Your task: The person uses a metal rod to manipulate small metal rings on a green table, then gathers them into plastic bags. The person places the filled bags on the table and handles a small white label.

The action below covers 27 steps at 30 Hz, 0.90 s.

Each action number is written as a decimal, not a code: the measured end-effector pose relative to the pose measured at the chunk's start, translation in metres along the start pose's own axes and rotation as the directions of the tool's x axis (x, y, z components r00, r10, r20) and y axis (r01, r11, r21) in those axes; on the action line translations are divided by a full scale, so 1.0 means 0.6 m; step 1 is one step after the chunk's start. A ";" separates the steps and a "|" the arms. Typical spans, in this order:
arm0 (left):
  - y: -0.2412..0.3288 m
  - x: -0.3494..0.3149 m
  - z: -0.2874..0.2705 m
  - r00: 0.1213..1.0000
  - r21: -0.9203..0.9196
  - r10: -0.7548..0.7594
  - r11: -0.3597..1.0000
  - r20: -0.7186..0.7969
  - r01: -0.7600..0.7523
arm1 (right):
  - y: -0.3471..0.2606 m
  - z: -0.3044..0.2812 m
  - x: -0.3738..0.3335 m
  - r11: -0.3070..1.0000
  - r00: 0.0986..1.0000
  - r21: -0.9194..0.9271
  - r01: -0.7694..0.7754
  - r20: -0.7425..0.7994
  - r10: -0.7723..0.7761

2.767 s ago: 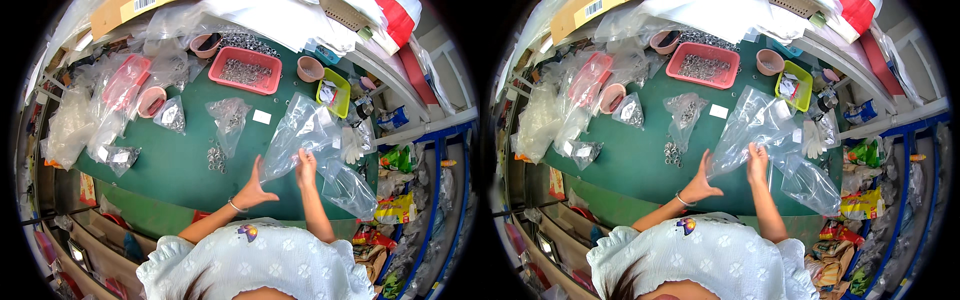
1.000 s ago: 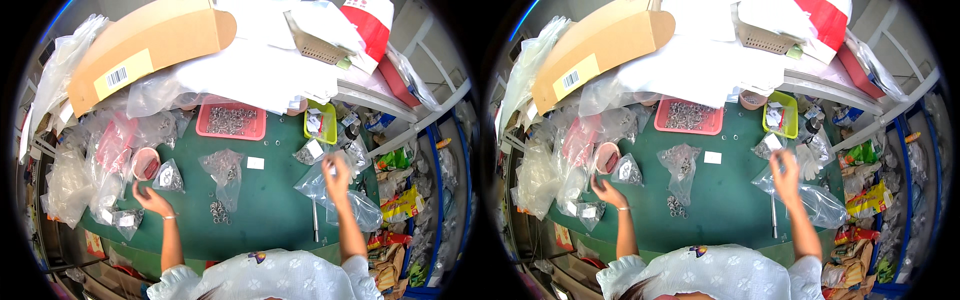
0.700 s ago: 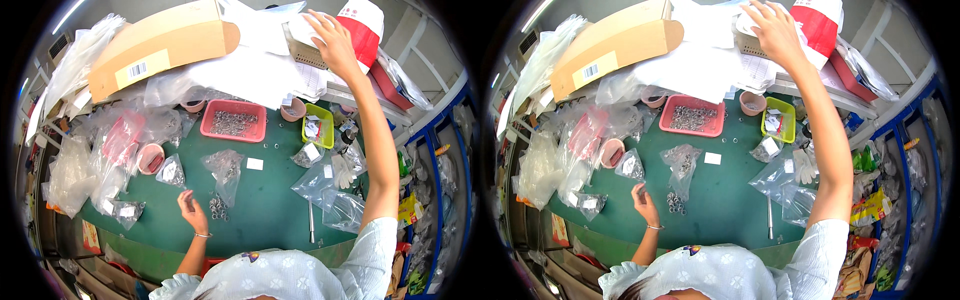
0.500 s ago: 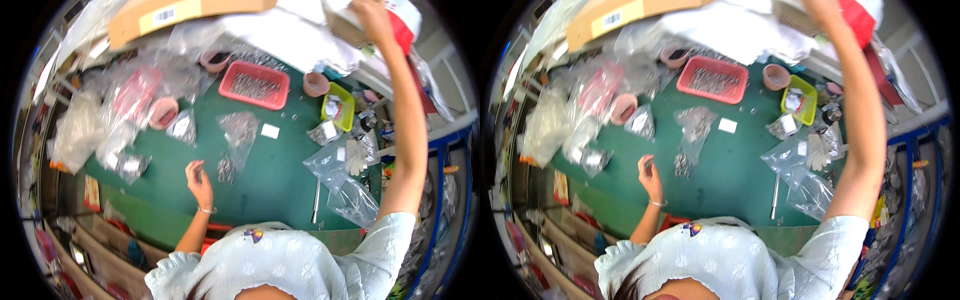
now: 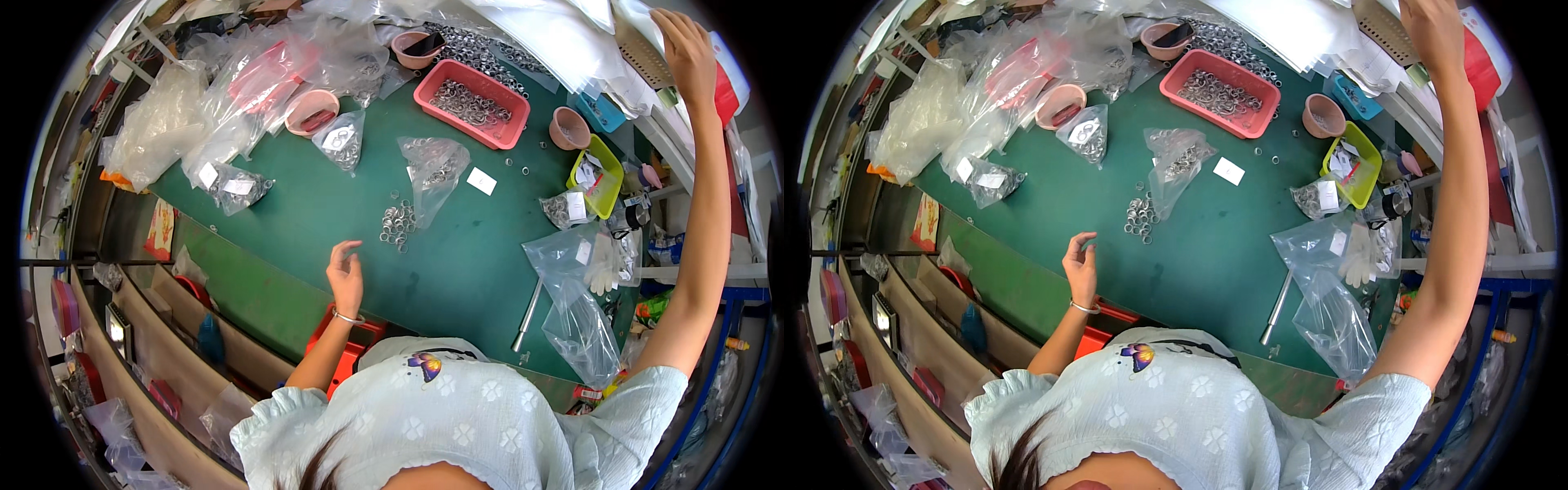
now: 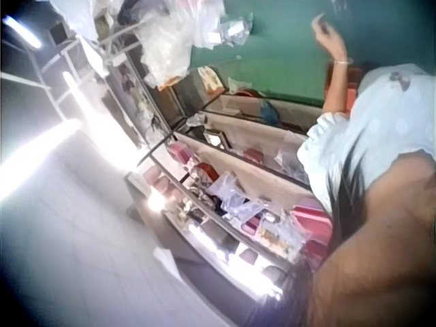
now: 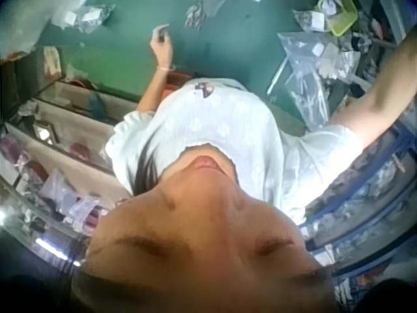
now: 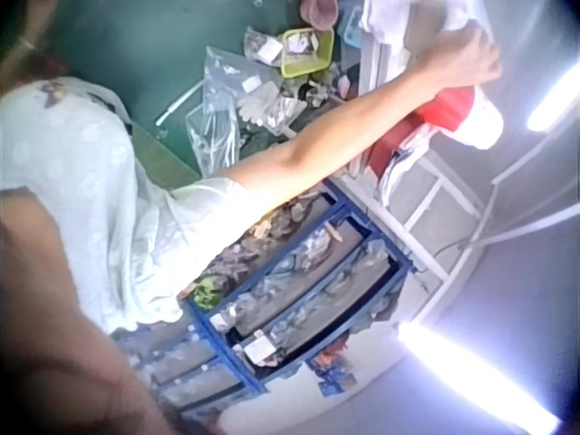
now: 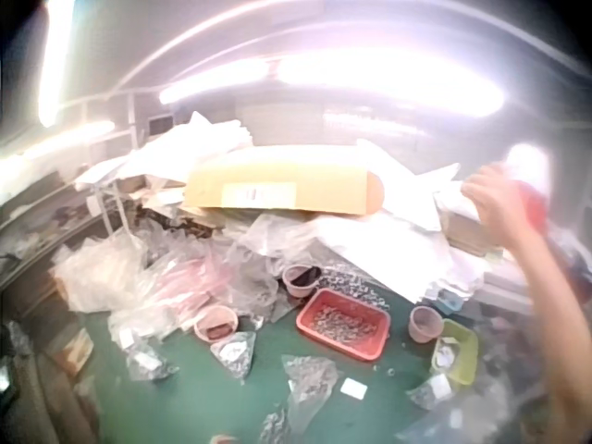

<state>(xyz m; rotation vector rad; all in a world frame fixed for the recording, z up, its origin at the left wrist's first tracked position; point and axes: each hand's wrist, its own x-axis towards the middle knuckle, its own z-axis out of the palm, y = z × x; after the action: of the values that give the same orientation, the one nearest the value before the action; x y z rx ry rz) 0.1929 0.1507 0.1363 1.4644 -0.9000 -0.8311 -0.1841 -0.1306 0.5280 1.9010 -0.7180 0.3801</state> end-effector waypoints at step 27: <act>0.036 -0.096 0.066 0.969 -0.212 -0.078 0.969 0.235 0.129 | -0.338 -0.201 -0.116 0.774 0.986 0.630 -0.069 -0.074 0.148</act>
<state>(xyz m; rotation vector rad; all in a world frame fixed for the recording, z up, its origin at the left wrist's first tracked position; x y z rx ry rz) 0.1299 0.1833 0.1545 1.2430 -0.8687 -1.1573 -0.1030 0.0604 0.3960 2.4389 -0.6703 0.8921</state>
